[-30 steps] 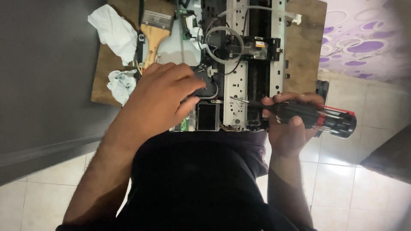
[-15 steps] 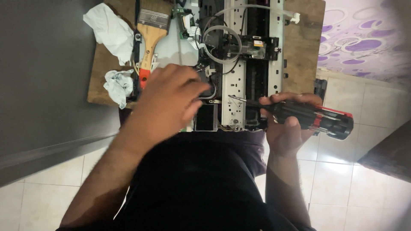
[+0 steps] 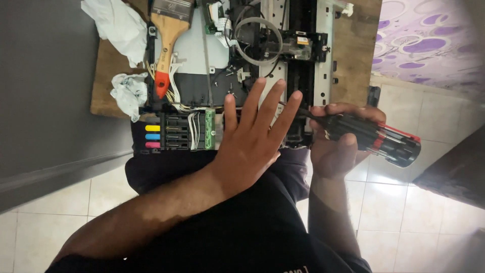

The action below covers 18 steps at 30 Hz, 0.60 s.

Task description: The person works on a disassembled printer placed on a wooden board. They use a power screwdriver to remove screws from the printer's metal frame and handle internal components and wires.

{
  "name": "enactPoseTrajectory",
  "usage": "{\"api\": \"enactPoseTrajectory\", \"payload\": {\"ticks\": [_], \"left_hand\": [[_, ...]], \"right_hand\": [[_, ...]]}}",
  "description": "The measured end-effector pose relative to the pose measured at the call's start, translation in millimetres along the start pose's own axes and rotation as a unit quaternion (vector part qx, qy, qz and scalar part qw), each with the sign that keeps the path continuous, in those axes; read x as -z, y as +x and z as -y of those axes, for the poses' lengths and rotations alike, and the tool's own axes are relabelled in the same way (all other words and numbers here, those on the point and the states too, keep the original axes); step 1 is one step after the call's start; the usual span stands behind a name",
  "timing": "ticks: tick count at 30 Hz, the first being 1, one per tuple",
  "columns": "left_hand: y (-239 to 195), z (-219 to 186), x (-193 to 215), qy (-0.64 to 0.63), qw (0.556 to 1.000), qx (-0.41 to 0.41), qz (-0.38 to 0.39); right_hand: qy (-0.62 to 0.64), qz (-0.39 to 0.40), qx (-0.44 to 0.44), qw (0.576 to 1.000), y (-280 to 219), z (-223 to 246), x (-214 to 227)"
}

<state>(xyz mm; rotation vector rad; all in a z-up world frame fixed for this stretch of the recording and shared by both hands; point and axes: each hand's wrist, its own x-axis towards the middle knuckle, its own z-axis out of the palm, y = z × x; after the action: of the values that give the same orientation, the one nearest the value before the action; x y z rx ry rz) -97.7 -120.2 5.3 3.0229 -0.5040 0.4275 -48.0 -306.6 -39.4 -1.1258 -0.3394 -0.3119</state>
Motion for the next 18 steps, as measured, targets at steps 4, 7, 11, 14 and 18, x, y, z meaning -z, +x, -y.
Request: {"api": "enactPoseTrajectory", "payload": {"ticks": [4, 7, 11, 14, 18], "left_hand": [[1.8, -3.0, -4.0, 0.054, 0.999, 0.006, -0.003], [5.3, -2.6, 0.5, 0.046, 0.999, 0.008, 0.012], [9.1, -1.5, 2.5, 0.004, 0.999, 0.022, 0.041], [8.5, 0.9, 2.0, -0.016, 0.998, 0.019, 0.055], [5.6, 0.6, -2.1, -0.047, 0.998, 0.012, 0.029]], "right_hand": [[0.005, -0.001, 0.004, 1.000, 0.3, -0.7, 1.3], [0.008, -0.004, -0.002, 1.000, -0.4, -1.2, 2.3], [0.016, 0.000, -0.002, 1.000, -1.0, 0.1, 1.0], [0.014, -0.009, -0.012, 1.000, -1.2, 0.9, 0.5], [0.015, -0.010, -0.013, 1.000, -0.2, 2.6, -1.2]]}}
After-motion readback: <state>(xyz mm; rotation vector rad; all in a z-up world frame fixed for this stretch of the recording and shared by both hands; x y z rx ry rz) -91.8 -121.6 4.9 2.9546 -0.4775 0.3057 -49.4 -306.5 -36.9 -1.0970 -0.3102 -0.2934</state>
